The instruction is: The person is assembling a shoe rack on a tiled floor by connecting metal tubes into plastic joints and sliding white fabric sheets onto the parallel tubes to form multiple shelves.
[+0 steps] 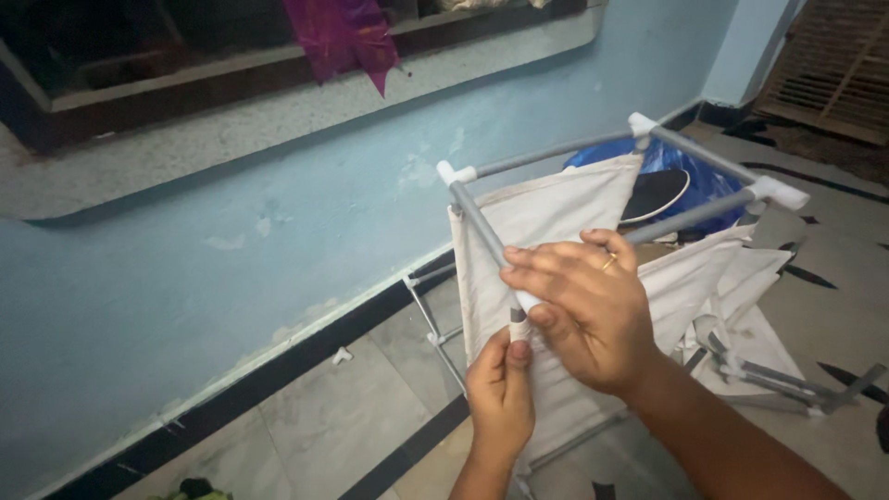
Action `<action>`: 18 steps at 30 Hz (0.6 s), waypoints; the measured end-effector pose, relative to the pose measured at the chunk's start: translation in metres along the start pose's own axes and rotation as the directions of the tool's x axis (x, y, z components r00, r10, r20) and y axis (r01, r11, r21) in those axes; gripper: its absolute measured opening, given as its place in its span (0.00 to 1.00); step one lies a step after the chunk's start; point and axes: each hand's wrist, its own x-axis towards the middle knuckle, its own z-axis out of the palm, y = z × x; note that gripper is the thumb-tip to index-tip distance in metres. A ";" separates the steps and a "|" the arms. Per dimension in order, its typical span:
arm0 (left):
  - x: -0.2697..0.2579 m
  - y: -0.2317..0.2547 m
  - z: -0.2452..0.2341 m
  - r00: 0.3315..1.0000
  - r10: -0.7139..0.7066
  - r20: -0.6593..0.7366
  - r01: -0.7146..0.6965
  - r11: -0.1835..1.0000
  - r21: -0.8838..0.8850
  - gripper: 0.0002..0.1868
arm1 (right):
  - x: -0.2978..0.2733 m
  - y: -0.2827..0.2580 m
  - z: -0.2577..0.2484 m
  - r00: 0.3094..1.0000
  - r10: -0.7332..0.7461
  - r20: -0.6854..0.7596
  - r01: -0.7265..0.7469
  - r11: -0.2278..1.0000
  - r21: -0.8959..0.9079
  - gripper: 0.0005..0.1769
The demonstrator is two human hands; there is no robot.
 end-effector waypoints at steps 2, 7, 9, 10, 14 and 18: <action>0.001 -0.003 -0.001 0.999 -0.032 -0.044 0.029 0.998 -0.054 0.18 | 0.000 -0.001 0.000 1.000 -0.003 -0.006 0.003 1.000 0.006 0.21; 0.003 -0.007 -0.003 0.995 -0.076 -0.072 0.070 0.994 -0.078 0.17 | 0.001 0.001 0.001 1.000 -0.003 -0.010 0.003 1.000 -0.003 0.20; 0.003 -0.007 -0.003 0.994 -0.078 -0.073 0.071 0.994 -0.082 0.17 | -0.001 0.001 0.002 1.000 -0.005 -0.011 0.005 1.000 -0.010 0.19; 0.004 -0.006 -0.002 0.994 -0.077 -0.084 0.069 0.993 -0.092 0.17 | 0.000 0.002 0.002 1.000 -0.014 -0.008 0.014 1.000 -0.008 0.19; 0.009 0.002 -0.004 0.997 -0.020 -0.079 0.019 1.000 -0.011 0.16 | -0.002 0.004 0.001 0.999 -0.037 -0.010 0.036 0.999 -0.006 0.18; 0.013 0.024 -0.004 0.996 -0.016 -0.082 0.021 0.998 0.057 0.16 | -0.001 0.007 0.004 0.998 -0.049 -0.041 0.048 0.998 -0.031 0.18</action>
